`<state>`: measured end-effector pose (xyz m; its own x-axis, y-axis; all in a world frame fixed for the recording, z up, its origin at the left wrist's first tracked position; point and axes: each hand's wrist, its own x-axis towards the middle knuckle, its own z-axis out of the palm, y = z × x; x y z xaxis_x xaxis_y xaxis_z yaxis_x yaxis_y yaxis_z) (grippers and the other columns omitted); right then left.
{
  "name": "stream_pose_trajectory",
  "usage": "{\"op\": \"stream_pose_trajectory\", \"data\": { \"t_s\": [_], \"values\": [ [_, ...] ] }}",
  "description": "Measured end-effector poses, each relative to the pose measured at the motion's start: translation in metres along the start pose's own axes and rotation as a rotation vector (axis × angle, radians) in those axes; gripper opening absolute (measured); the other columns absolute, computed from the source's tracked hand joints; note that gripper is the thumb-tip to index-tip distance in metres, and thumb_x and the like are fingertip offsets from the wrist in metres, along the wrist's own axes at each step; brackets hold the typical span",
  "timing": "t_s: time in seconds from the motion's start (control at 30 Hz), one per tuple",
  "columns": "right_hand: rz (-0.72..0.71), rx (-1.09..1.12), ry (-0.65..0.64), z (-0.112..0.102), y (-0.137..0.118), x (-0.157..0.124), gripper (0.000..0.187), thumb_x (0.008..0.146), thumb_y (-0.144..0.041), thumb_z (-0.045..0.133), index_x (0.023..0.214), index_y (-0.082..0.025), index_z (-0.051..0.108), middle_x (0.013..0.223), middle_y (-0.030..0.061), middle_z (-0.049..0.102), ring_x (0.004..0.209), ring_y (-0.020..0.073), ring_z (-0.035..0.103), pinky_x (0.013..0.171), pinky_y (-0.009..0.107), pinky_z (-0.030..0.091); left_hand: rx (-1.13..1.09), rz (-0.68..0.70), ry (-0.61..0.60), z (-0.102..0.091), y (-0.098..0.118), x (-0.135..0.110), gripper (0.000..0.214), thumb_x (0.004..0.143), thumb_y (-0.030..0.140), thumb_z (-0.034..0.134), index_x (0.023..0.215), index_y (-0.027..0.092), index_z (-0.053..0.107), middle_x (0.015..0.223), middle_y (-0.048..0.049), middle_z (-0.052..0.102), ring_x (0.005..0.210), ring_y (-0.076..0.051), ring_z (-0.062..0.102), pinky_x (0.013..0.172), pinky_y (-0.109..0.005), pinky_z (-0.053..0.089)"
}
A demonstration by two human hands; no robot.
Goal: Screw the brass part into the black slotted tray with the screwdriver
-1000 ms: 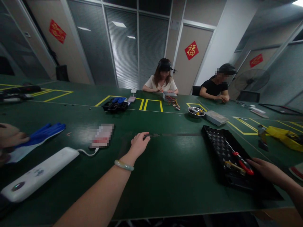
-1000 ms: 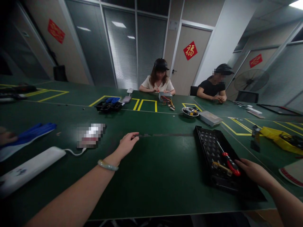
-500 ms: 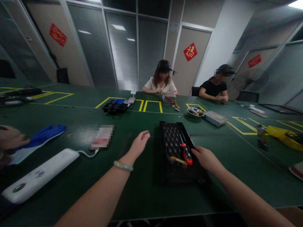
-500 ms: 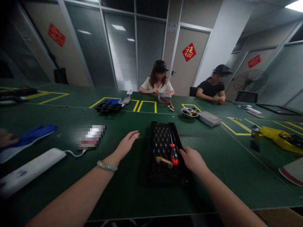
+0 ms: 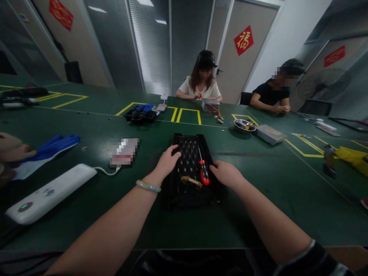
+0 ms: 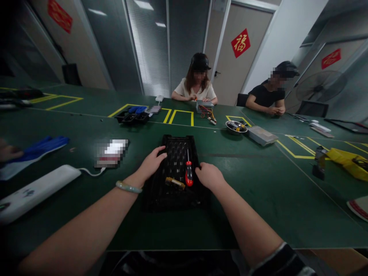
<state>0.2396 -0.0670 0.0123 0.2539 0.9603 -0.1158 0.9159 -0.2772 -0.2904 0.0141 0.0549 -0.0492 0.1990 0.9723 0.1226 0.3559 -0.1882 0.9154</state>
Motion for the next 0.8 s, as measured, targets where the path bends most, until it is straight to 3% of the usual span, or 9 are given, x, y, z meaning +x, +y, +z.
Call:
{"op": "stream_pose_trajectory", "data": {
  "t_s": [0.1, 0.17, 0.27, 0.33, 0.4, 0.6, 0.8],
  "values": [
    [-0.014, 0.002, 0.108, -0.007, -0.004, -0.002, 0.043, 0.098, -0.049, 0.044, 0.107, -0.014, 0.065, 0.1, 0.016, 0.071, 0.09, 0.0292, 0.068, 0.077, 0.04, 0.049, 0.037, -0.007, -0.012, -0.001, 0.005, -0.003, 0.05, 0.092, 0.034, 0.059, 0.14, 0.02, 0.058, 0.149, -0.0102, 0.055, 0.14, -0.028, 0.049, 0.12, -0.041, 0.033],
    [-0.069, 0.02, 0.208, -0.011, -0.009, -0.008, 0.042, 0.1, -0.047, 0.043, 0.124, -0.017, 0.058, 0.116, 0.0144, 0.067, 0.102, 0.0267, 0.065, 0.087, 0.041, 0.049, 0.055, -0.016, -0.019, -0.001, 0.008, -0.005, 0.05, 0.092, 0.034, 0.058, 0.14, 0.02, 0.058, 0.146, -0.0104, 0.058, 0.137, -0.027, 0.052, 0.118, -0.041, 0.036],
    [-0.35, 0.06, 0.288, -0.01, -0.013, -0.019, 0.026, 0.1, -0.037, 0.05, 0.117, -0.024, 0.064, 0.114, 0.0064, 0.065, 0.105, 0.0208, 0.061, 0.095, 0.037, 0.046, 0.074, -0.017, -0.01, -0.002, 0.013, -0.007, 0.048, 0.092, 0.034, 0.057, 0.138, 0.02, 0.06, 0.144, -0.0108, 0.059, 0.136, -0.028, 0.053, 0.118, -0.042, 0.037],
    [-0.561, 0.068, 0.264, -0.007, -0.012, -0.026, 0.021, 0.1, -0.034, 0.053, 0.106, -0.024, 0.071, 0.104, 0.0051, 0.065, 0.1, 0.0205, 0.06, 0.093, 0.037, 0.046, 0.084, -0.013, 0.0, -0.001, 0.015, -0.008, 0.045, 0.092, 0.033, 0.057, 0.136, 0.02, 0.062, 0.146, -0.0095, 0.058, 0.138, -0.027, 0.051, 0.12, -0.042, 0.034],
    [-0.666, 0.054, 0.209, -0.003, -0.011, -0.03, 0.022, 0.099, -0.034, 0.055, 0.105, -0.025, 0.074, 0.103, 0.0053, 0.066, 0.098, 0.0211, 0.059, 0.09, 0.037, 0.046, 0.089, -0.014, 0.01, -0.001, 0.016, -0.009, 0.043, 0.093, 0.033, 0.056, 0.133, 0.02, 0.063, 0.147, -0.0087, 0.057, 0.139, -0.027, 0.049, 0.121, -0.04, 0.032],
    [-0.756, -0.02, 0.067, 0.004, -0.013, -0.033, 0.03, 0.094, -0.045, 0.063, 0.117, -0.028, 0.073, 0.111, 0.0042, 0.07, 0.106, 0.0248, 0.054, 0.094, 0.041, 0.042, 0.077, 0.006, 0.016, 0.0, 0.011, -0.007, 0.041, 0.093, 0.035, 0.056, 0.131, 0.02, 0.065, 0.14, -0.0066, 0.062, 0.13, -0.025, 0.056, 0.118, -0.042, 0.038],
    [-0.734, -0.058, 0.09, 0.007, -0.014, -0.034, 0.018, 0.091, -0.04, 0.069, 0.105, -0.03, 0.076, 0.109, 0.0025, 0.072, 0.106, 0.0257, 0.054, 0.088, 0.041, 0.036, 0.111, 0.008, 0.014, 0.0, 0.014, -0.009, 0.037, 0.092, 0.033, 0.057, 0.125, 0.02, 0.069, 0.137, -0.0054, 0.064, 0.127, -0.026, 0.056, 0.117, -0.044, 0.039]
  ]
}}
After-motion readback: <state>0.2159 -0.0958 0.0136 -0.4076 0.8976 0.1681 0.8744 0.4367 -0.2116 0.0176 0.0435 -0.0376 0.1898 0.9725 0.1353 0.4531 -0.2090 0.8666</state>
